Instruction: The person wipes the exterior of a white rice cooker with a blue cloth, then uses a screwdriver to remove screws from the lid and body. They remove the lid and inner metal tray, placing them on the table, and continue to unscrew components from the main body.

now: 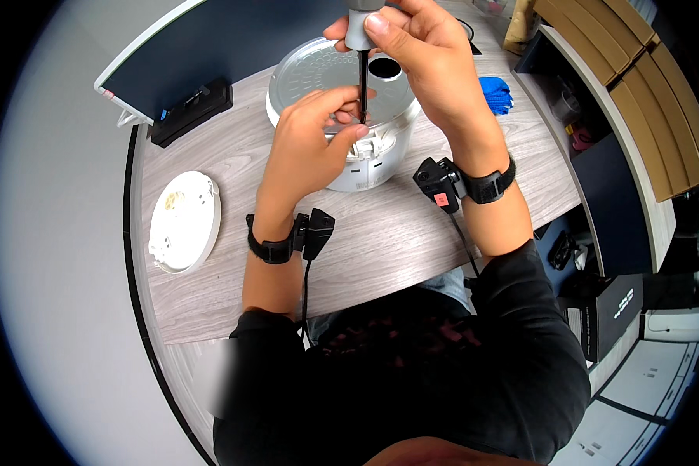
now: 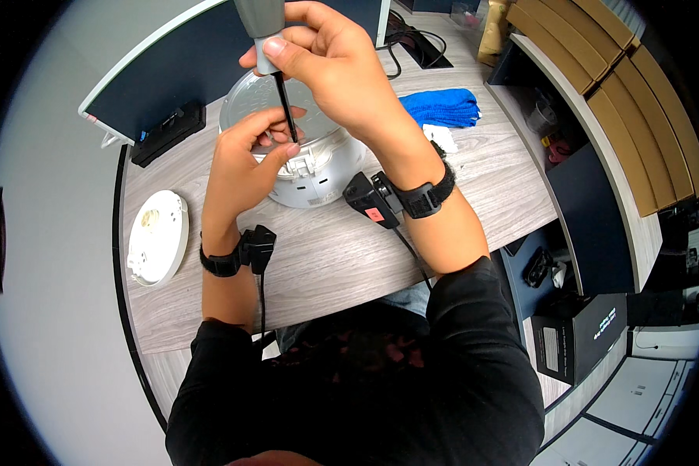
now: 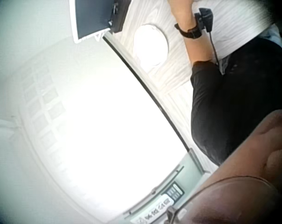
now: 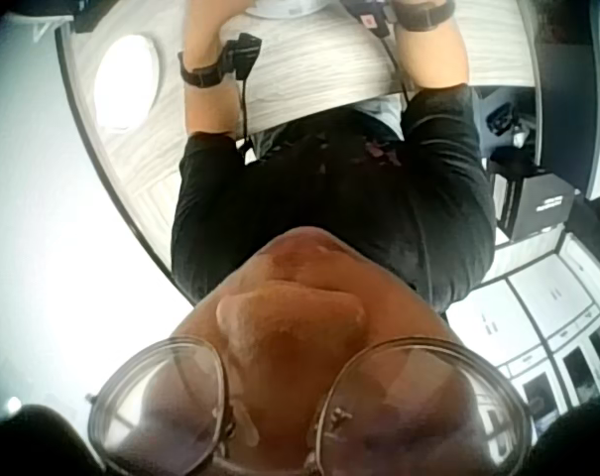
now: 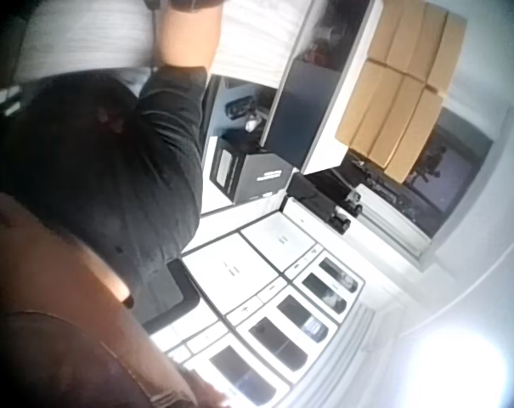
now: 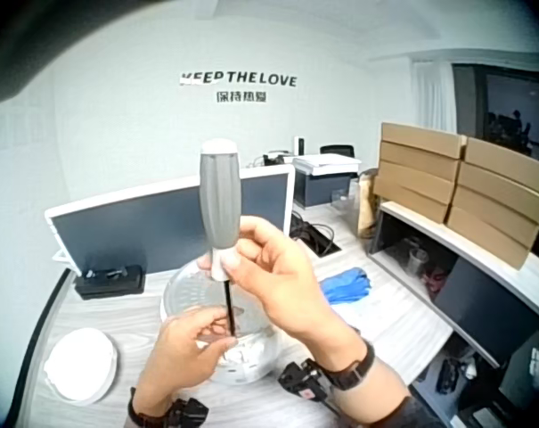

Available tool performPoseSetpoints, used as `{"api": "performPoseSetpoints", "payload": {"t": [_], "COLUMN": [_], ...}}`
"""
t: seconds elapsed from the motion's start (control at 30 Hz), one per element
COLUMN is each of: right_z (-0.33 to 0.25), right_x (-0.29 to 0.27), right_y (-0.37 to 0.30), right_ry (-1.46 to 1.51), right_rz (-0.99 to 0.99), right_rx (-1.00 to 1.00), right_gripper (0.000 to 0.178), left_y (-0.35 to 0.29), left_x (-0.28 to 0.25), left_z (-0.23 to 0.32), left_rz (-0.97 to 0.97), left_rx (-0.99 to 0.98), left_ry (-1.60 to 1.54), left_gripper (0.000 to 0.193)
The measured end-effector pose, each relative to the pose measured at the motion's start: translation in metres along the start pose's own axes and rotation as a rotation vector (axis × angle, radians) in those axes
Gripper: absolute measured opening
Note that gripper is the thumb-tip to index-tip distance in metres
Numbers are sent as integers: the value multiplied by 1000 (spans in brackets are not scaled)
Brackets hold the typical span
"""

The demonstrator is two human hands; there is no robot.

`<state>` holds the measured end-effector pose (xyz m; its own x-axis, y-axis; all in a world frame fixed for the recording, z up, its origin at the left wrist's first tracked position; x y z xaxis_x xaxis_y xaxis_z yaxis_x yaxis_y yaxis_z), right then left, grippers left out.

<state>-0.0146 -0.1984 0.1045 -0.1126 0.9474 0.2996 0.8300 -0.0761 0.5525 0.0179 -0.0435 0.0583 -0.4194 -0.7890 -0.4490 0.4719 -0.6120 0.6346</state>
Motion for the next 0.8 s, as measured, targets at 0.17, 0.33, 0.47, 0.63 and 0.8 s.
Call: {"api": "performPoseSetpoints", "payload": {"t": [0.17,0.33,0.47,0.63,0.8], "right_z": [0,-9,-9,-20,-31], "right_x": [8,8,9,4,-26], "right_y": [-1,0,0,-7,-18], "right_ry": [-161,-513,-371,-294,-225], "right_rz": [40,52,62,69,91], "right_rx": [-5,-10,-69,35,-78], "right_gripper": [26,19,19,20,24], "left_y": [-1,-3,-3,-5,-8], "left_x": [0,2,4,3,5], "left_z": [0,-3,-5,0,25], "left_rz": [0,65,87,85,65], "left_rx": [-2,-26,-27,62,206], "left_ry": [29,-2,-11,107,346], "left_gripper": [32,27,27,28,28]}}
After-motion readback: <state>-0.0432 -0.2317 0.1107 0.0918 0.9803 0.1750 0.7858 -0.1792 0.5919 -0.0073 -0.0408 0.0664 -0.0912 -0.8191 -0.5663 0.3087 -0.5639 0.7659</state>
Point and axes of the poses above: each hand's wrist, its own y-axis towards the middle knuckle, its own x-axis out of the palm, z = x × y, the point moved 3 cm from there along y, towards the middle knuckle, and after that the axes turned 2 degrees about x, right-handed, at the moved point
